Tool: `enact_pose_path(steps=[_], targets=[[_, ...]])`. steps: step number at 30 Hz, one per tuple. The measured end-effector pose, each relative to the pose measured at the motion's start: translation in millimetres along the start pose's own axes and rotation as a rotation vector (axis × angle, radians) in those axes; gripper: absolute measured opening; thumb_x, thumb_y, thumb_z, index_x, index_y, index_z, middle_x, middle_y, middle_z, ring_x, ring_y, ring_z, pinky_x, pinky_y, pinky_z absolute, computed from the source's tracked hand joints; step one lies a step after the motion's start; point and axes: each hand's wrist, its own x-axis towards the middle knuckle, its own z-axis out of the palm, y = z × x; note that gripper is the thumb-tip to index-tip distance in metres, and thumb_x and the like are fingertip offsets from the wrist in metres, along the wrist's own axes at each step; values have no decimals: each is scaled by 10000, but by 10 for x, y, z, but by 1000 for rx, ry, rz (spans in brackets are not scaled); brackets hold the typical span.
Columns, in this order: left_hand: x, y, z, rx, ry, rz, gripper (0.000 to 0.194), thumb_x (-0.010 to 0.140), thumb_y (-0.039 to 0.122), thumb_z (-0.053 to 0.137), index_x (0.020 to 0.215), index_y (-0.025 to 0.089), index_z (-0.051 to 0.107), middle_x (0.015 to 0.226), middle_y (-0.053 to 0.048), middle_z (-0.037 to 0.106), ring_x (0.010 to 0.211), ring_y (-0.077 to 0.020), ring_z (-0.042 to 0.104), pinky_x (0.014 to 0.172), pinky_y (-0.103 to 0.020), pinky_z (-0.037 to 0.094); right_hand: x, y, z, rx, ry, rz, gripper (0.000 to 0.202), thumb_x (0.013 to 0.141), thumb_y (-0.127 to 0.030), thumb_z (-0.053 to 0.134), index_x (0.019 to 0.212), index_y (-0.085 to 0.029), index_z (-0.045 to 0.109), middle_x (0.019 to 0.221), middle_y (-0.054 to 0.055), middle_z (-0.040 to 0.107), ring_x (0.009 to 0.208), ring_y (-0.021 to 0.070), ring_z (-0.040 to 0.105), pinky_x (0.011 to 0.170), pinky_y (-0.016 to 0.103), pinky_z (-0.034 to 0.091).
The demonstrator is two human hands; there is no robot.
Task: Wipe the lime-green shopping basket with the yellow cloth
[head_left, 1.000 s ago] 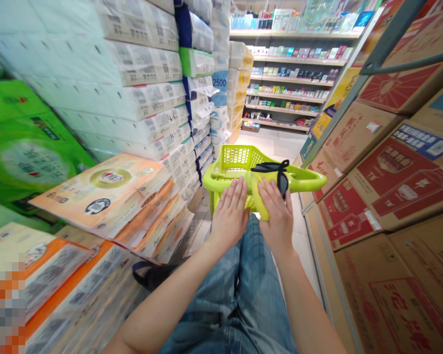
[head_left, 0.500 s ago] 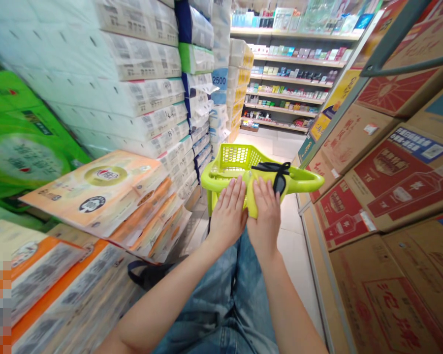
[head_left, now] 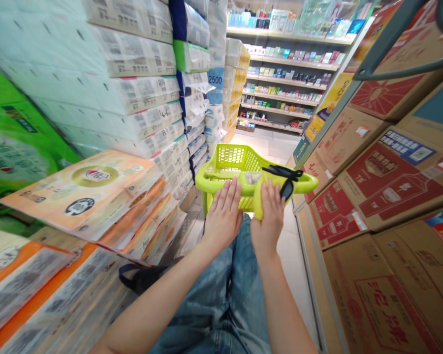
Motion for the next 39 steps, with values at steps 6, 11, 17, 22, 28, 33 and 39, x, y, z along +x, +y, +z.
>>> enact_pose_path(steps=[6, 11, 17, 22, 28, 33, 39], targets=[[-7, -34, -4, 0, 9, 18, 710, 964, 234, 403, 1594, 65, 122, 1662, -140, 200, 1558, -253, 132, 1255, -448, 224, -105, -36, -38, 41, -169, -173, 778, 789, -14, 394, 1532, -246, 386, 1581, 72, 438, 1525, 197, 294, 1254, 514, 229], [13, 8, -1, 6, -6, -8, 716, 974, 267, 428, 1592, 62, 129, 1662, -135, 200, 1558, -249, 132, 1257, -438, 214, 73, 633, -224, 92, 127, 22, 775, 761, -23, 396, 1510, -221, 436, 1577, 82, 440, 1516, 229, 315, 1233, 533, 282], [-1, 10, 14, 18, 7, -15, 705, 977, 272, 432, 1584, 48, 154, 1661, -139, 204, 1557, -258, 143, 1250, -447, 237, 64, 326, -115, 82, 115, 95, 805, 755, -17, 380, 1534, -221, 392, 1602, 72, 400, 1530, 226, 282, 1239, 530, 281], [-14, -27, 13, 30, -4, 6, 699, 952, 200, 408, 1585, 46, 153, 1665, -138, 191, 1557, -264, 141, 1247, -451, 246, -122, -221, 49, 77, -141, -138, 759, 806, -23, 388, 1541, -211, 371, 1597, 88, 409, 1530, 202, 281, 1236, 497, 296], [-2, -16, 9, 8, 4, -2, 741, 966, 267, 446, 1594, 62, 112, 1660, -139, 211, 1558, -255, 136, 1251, -441, 231, 14, 463, -154, 15, 35, -35, 820, 755, -6, 375, 1545, -230, 365, 1601, 94, 400, 1531, 229, 280, 1236, 565, 241], [6, 10, 32, -1, 9, -8, 756, 963, 275, 462, 1594, 60, 106, 1657, -143, 217, 1558, -261, 137, 1253, -440, 219, 114, 676, -195, 1, 144, 93, 817, 738, -7, 369, 1533, -196, 393, 1601, 112, 395, 1526, 245, 292, 1227, 560, 273], [-4, -22, 31, 7, 6, 6, 722, 942, 205, 431, 1584, 41, 142, 1662, -146, 199, 1560, -262, 123, 1247, -451, 239, -98, -90, 16, -34, -132, -169, 782, 798, -25, 401, 1555, -212, 335, 1605, 90, 395, 1539, 201, 256, 1242, 496, 273]])
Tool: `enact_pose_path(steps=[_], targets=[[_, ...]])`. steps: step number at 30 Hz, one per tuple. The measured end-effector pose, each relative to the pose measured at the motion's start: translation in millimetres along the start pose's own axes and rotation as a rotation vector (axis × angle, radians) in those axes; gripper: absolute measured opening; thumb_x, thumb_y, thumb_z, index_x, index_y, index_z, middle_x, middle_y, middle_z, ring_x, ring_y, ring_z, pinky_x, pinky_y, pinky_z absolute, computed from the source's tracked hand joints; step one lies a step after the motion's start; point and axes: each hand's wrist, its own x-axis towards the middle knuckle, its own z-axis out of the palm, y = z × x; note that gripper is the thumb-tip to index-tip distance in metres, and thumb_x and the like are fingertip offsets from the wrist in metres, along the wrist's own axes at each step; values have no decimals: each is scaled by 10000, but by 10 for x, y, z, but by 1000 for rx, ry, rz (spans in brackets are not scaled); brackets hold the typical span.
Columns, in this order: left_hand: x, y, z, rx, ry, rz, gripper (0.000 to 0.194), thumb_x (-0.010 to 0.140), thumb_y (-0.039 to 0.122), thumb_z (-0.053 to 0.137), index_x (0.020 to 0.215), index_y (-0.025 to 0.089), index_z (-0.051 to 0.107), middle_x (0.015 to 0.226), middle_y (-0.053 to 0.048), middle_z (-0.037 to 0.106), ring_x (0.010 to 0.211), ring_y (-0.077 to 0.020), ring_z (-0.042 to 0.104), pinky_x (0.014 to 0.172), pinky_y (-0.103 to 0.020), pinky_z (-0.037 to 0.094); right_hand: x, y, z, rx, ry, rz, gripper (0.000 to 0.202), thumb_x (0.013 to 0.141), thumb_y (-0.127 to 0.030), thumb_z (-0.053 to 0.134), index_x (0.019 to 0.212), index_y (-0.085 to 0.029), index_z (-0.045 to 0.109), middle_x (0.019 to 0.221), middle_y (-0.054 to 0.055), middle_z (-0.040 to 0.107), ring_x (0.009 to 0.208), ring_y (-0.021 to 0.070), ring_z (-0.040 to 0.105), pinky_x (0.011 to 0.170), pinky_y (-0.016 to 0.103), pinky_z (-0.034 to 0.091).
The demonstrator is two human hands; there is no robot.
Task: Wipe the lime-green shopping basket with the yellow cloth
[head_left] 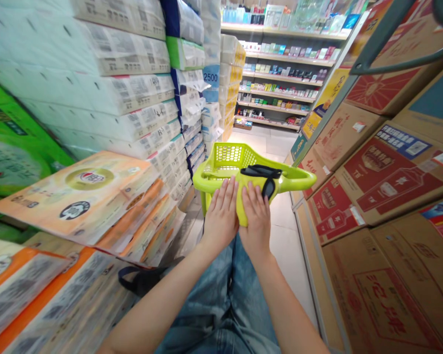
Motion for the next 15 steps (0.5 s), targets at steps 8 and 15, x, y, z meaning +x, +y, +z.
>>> enact_pose_path(steps=[8, 15], targets=[[-3, -5, -20, -17, -10, 1, 763, 938, 230, 468, 1591, 59, 113, 1667, -129, 187, 1563, -246, 104, 1257, -439, 222, 20, 774, -256, -15, 161, 84, 821, 732, 2, 378, 1527, -200, 399, 1584, 109, 425, 1513, 231, 325, 1222, 533, 293], [5, 14, -13, -35, -11, -3, 797, 926, 233, 484, 1593, 56, 85, 1664, -151, 192, 1563, -257, 100, 1253, -458, 226, 69, 513, -103, -82, 209, 205, 860, 725, -13, 373, 1567, -174, 306, 1620, 127, 355, 1538, 255, 259, 1221, 567, 275]])
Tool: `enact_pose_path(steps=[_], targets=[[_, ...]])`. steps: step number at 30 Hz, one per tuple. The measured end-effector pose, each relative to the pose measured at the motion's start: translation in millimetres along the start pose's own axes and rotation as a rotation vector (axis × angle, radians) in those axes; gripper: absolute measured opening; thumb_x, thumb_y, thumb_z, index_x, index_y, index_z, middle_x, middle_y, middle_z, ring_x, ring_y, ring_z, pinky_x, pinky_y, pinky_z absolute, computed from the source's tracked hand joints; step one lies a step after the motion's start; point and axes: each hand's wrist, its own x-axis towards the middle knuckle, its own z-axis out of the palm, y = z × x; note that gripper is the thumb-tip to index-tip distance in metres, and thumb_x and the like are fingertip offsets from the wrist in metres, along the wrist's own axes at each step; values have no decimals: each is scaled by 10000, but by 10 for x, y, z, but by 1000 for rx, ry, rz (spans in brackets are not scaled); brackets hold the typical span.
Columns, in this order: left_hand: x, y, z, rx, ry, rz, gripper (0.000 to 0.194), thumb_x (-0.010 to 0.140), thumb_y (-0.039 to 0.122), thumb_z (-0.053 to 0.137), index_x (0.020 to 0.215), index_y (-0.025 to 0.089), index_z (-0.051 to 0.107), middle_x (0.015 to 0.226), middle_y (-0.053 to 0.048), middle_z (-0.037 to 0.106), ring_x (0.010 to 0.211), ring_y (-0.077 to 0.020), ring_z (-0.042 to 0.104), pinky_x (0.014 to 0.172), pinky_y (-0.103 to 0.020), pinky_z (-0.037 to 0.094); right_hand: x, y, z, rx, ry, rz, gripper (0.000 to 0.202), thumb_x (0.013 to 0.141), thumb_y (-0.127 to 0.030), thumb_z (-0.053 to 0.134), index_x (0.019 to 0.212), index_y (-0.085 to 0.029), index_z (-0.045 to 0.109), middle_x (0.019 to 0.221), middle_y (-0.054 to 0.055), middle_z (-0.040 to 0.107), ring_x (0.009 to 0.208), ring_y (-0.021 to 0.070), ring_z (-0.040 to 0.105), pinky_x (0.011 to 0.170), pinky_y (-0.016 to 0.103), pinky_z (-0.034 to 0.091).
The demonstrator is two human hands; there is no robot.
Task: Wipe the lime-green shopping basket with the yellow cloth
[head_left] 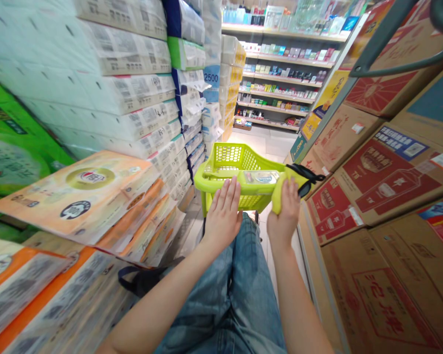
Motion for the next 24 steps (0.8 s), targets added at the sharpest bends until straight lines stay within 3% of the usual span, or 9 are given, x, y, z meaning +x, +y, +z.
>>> enact_pose_path(steps=[3, 5, 7, 9, 12, 15, 19, 22, 24], targets=[[-5, -19, -9, 3, 10, 8, 779, 920, 207, 457, 1590, 46, 95, 1658, -164, 205, 1561, -265, 111, 1251, -466, 228, -133, -467, 78, 9, -180, -168, 811, 771, -22, 387, 1563, -179, 307, 1620, 107, 365, 1550, 215, 221, 1241, 516, 252], [-8, -32, -19, 8, 15, 13, 763, 917, 192, 437, 1589, 46, 106, 1657, -162, 211, 1559, -264, 122, 1253, -466, 223, -175, -579, 74, 6, -256, -260, 791, 782, -20, 399, 1551, -195, 334, 1605, 94, 396, 1541, 191, 249, 1247, 482, 247], [-9, -37, -28, 11, 5, 21, 748, 926, 199, 430, 1589, 50, 117, 1661, -151, 204, 1560, -257, 118, 1256, -455, 217, -158, -473, 21, -1, -258, -300, 792, 780, -17, 407, 1545, -213, 350, 1594, 88, 416, 1527, 185, 286, 1250, 474, 238], [-6, -35, -33, 8, -11, 22, 747, 935, 219, 442, 1589, 52, 121, 1665, -144, 192, 1562, -252, 106, 1258, -445, 216, -90, -205, -59, 0, -209, -263, 809, 760, -9, 404, 1540, -219, 365, 1591, 91, 420, 1520, 198, 306, 1250, 498, 230], [0, -22, -31, -5, -9, 11, 770, 933, 228, 467, 1593, 64, 107, 1665, -140, 193, 1561, -250, 109, 1258, -451, 221, 45, 242, -172, 13, -99, -96, 858, 705, 3, 385, 1535, -216, 379, 1593, 103, 414, 1516, 230, 318, 1230, 546, 257], [3, -9, -32, -16, -11, 6, 787, 925, 226, 478, 1595, 70, 97, 1666, -138, 183, 1561, -253, 105, 1261, -460, 214, 125, 382, -188, -4, -48, 25, 897, 668, 3, 381, 1535, -228, 380, 1594, 100, 411, 1518, 251, 312, 1212, 579, 278], [-4, -8, -44, -4, -23, 2, 779, 923, 226, 472, 1590, 55, 108, 1669, -143, 169, 1563, -251, 95, 1260, -459, 219, 24, -82, -31, 3, -72, 1, 893, 702, 2, 375, 1572, -178, 282, 1633, 127, 328, 1547, 244, 228, 1225, 566, 268], [-10, -19, -42, 5, -18, 14, 767, 914, 210, 463, 1584, 43, 130, 1665, -156, 178, 1562, -257, 104, 1258, -466, 222, -124, -501, 79, 10, -164, -122, 829, 775, -18, 379, 1578, -175, 250, 1638, 128, 316, 1558, 229, 185, 1233, 553, 261], [-12, -26, -33, 11, -7, 19, 765, 905, 198, 459, 1582, 40, 140, 1663, -156, 189, 1561, -259, 110, 1259, -465, 218, -171, -583, 83, 13, -237, -220, 799, 799, -19, 380, 1573, -184, 265, 1628, 121, 343, 1553, 213, 205, 1236, 530, 269]])
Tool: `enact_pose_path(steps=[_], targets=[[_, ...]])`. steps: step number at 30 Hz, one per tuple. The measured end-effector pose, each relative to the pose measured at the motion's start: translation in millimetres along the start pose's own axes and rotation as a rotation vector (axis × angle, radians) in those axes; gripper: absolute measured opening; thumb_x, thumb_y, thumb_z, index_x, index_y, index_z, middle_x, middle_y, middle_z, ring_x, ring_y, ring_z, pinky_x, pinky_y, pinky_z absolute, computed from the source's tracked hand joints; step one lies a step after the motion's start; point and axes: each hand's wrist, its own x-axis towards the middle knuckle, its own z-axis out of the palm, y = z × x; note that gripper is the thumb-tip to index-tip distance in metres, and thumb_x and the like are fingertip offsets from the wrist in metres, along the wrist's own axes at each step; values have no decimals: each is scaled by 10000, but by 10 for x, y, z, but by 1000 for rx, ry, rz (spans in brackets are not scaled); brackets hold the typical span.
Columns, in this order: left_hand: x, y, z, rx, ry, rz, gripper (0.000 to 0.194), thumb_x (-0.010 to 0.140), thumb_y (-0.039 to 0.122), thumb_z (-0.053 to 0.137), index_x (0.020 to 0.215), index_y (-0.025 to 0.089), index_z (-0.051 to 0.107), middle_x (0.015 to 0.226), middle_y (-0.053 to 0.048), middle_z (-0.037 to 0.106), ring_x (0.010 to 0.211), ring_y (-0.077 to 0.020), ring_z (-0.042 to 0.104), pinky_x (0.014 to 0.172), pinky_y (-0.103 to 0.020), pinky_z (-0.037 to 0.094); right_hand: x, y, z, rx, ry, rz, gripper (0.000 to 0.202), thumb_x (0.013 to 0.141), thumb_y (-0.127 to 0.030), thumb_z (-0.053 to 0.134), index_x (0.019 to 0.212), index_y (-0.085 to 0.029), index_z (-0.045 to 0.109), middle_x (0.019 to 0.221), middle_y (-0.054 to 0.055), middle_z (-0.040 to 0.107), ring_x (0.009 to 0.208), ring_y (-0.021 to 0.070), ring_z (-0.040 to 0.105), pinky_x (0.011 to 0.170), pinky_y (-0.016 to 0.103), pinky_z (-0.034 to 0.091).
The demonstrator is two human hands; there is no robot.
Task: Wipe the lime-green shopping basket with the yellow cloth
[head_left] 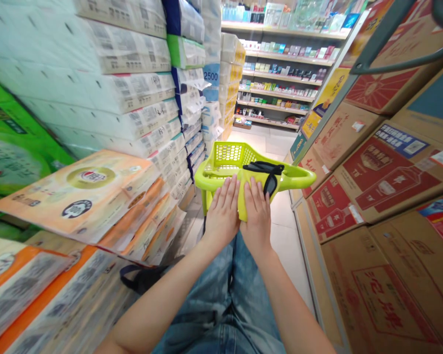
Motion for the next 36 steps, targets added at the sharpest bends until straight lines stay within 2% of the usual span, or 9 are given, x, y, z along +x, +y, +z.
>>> enact_pose_path(steps=[4, 7, 9, 12, 16, 19, 27, 31, 36], targets=[[3, -1, 9, -3, 0, 3, 768, 911, 212, 465, 1585, 50, 134, 1666, -144, 188, 1562, -253, 107, 1261, -446, 209, -25, 407, -163, 18, -17, -44, 836, 761, 11, 377, 1563, -212, 307, 1624, 92, 360, 1545, 200, 234, 1246, 511, 266], [10, 10, 1, -13, -1, 3, 788, 904, 211, 475, 1587, 54, 117, 1667, -146, 180, 1561, -250, 105, 1266, -443, 193, 2, 850, -277, 51, 140, 133, 913, 680, 27, 365, 1561, -212, 319, 1634, 77, 339, 1547, 210, 227, 1248, 526, 260], [14, 20, -3, -15, -3, 2, 792, 896, 204, 479, 1586, 52, 119, 1668, -149, 175, 1561, -255, 104, 1268, -445, 183, 39, 957, -276, 46, 201, 240, 939, 641, 22, 368, 1555, -191, 333, 1631, 90, 344, 1548, 227, 226, 1243, 552, 250], [17, 33, -3, -27, -3, -6, 799, 886, 197, 480, 1583, 46, 120, 1666, -156, 178, 1561, -262, 101, 1265, -455, 190, 86, 694, -176, 29, 199, 295, 930, 655, 7, 373, 1566, -168, 298, 1641, 114, 313, 1554, 246, 204, 1236, 590, 223], [12, 31, 10, -38, 14, -21, 797, 881, 186, 453, 1587, 52, 109, 1660, -158, 205, 1558, -263, 127, 1257, -463, 215, 89, 52, -40, 37, 35, 124, 817, 754, -13, 364, 1555, -167, 316, 1634, 105, 333, 1557, 219, 193, 1245, 536, 238], [9, 11, 9, -26, 12, -13, 783, 881, 177, 435, 1587, 56, 120, 1661, -150, 207, 1558, -256, 133, 1256, -452, 215, 62, -35, -72, 23, -51, 27, 782, 782, -21, 367, 1543, -198, 347, 1621, 83, 367, 1541, 194, 249, 1248, 500, 241], [21, 21, -7, -31, -3, 6, 823, 864, 180, 498, 1584, 44, 122, 1665, -163, 177, 1560, -258, 112, 1262, -443, 187, 92, 980, -286, -39, 203, 303, 889, 663, -29, 380, 1533, -211, 385, 1596, 99, 406, 1526, 243, 292, 1224, 604, 206], [17, 31, 5, -42, 7, -9, 824, 861, 174, 485, 1587, 54, 115, 1662, -161, 188, 1558, -263, 123, 1259, -454, 191, 129, 635, -172, -39, 190, 284, 889, 688, -34, 384, 1560, -193, 322, 1620, 106, 358, 1539, 249, 253, 1226, 599, 219], [14, 4, 3, -22, 7, -1, 777, 882, 174, 441, 1584, 48, 132, 1660, -161, 195, 1558, -257, 125, 1257, -455, 207, 60, 19, -63, 18, -29, 37, 830, 757, -29, 387, 1566, -194, 297, 1634, 92, 338, 1551, 212, 216, 1247, 521, 230]])
